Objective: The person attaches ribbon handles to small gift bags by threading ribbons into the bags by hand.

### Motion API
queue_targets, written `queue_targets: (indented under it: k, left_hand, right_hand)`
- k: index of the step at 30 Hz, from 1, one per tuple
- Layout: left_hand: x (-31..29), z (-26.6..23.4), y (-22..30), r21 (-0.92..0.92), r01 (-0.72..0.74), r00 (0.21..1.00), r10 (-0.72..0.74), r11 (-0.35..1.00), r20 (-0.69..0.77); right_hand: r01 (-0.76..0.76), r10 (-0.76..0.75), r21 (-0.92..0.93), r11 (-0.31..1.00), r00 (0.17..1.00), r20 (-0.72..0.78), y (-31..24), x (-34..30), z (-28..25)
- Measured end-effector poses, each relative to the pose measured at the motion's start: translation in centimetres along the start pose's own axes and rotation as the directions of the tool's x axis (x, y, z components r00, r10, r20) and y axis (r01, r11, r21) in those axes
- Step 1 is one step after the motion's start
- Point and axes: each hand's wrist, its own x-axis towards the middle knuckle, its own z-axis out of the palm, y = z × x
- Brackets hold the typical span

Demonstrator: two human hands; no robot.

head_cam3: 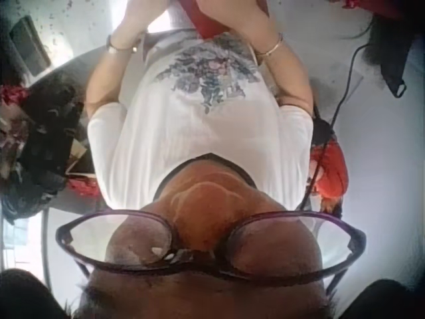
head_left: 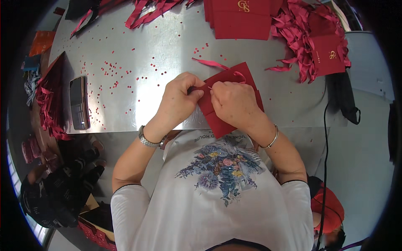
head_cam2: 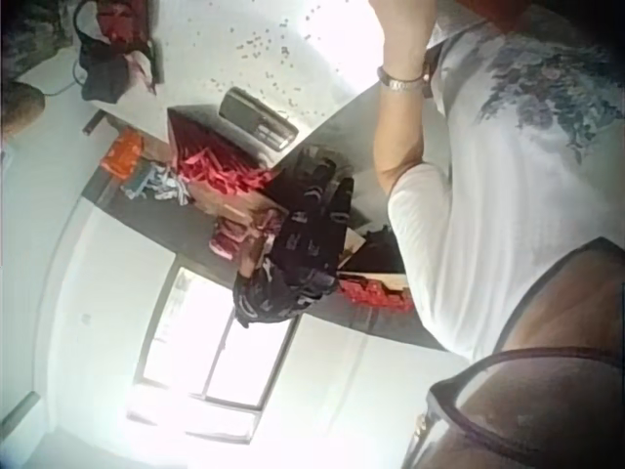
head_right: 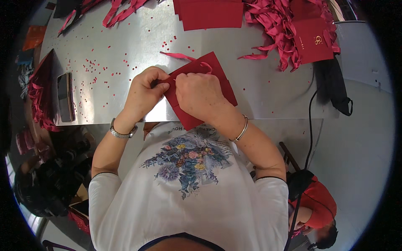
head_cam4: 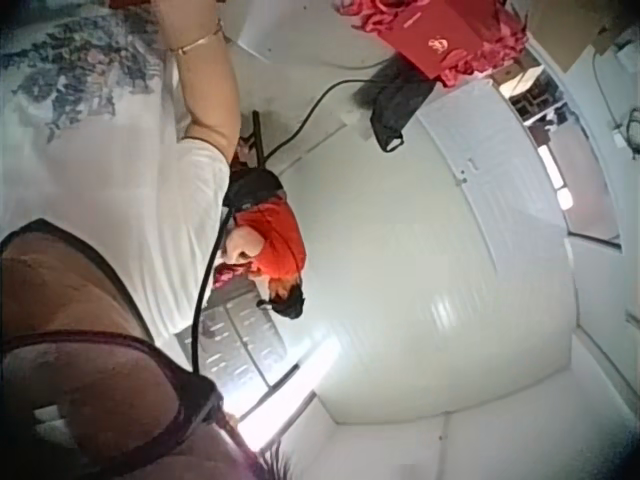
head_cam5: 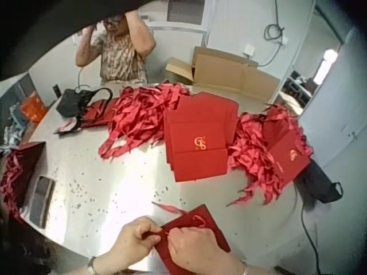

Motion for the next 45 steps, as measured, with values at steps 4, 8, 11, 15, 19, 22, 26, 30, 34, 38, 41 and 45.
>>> queue_targets:
  k: [4, 8, 11, 15, 19, 22, 26, 30, 34, 38, 41, 45]
  left_hand:
    - [0.2, -0.1, -1.2, 0.078, -0.177, 0.984, 0.177, 0.981, 0.006]
    - [1.1, -0.1, -0.2, 0.113, -0.258, 0.966, 0.258, 0.960, 0.012]
    - [2.0, -0.9, -0.3, 0.068, -0.246, 0.969, 0.246, 0.967, 0.002]
    - [1.2, -2.3, 2.3, -0.264, 0.143, 0.985, -0.111, 0.954, 0.132]
    - [3.5, -2.9, 0.8, 0.093, -0.113, 0.919, 0.069, 0.989, 0.388]
    - [3.7, -3.5, 1.8, -0.027, -0.165, 0.841, 0.155, 0.986, 0.518]
    - [3.7, -2.4, 1.7, 0.142, -0.466, 0.765, 0.317, 0.873, 0.560]
    - [4.2, -1.9, 1.7, 0.262, -0.471, 0.782, 0.261, 0.842, 0.566]
    - [4.2, -1.9, 2.0, 0.390, -0.537, 0.785, 0.275, 0.748, 0.555]
    - [4.4, -2.2, 2.3, 0.521, -0.633, 0.768, 0.377, 0.572, 0.519]
    - [3.7, -2.7, 4.3, 0.596, -0.643, 0.766, 0.390, 0.482, 0.511]
    - [2.6, -1.9, 3.1, 0.581, -0.605, 0.793, 0.343, 0.545, 0.503]
  right_hand:
    - [0.068, -0.059, -0.104, 0.992, 0.995, 0.086, -0.7, 1.0, -0.1]
    - [0.127, -0.085, -0.200, 0.971, 0.976, 0.202, -1.0, 2.4, -1.4]
    - [0.094, -0.070, -0.123, 0.988, 0.980, 0.187, 0.0, 3.5, -1.4]
    - [0.018, -0.018, -0.040, 0.999, 1.000, -0.008, -0.6, 1.7, -1.4]
    - [0.024, -0.026, -0.021, 0.999, 0.998, -0.061, 0.0, -0.2, 0.9]
    - [0.047, -0.050, -0.027, 0.999, 0.989, -0.142, -0.9, -1.6, 0.8]
    - [0.123, -0.140, -0.090, 0.988, 0.968, -0.207, -0.8, -2.9, 1.2]
    - [0.070, -0.078, -0.062, 0.996, 0.987, -0.140, -0.5, -2.5, 0.6]
    - [0.086, -0.095, -0.083, 0.993, 0.989, -0.113, -0.3, -1.9, -0.7]
    - [0.098, -0.095, -0.137, 0.986, 0.995, 0.027, 0.3, -0.9, -1.9]
    - [0.173, -0.183, -0.175, 0.969, 0.982, -0.044, 0.7, -0.9, -2.2]
    - [0.207, -0.236, -0.155, 0.966, 0.952, -0.196, 0.5, -3.4, -2.3]
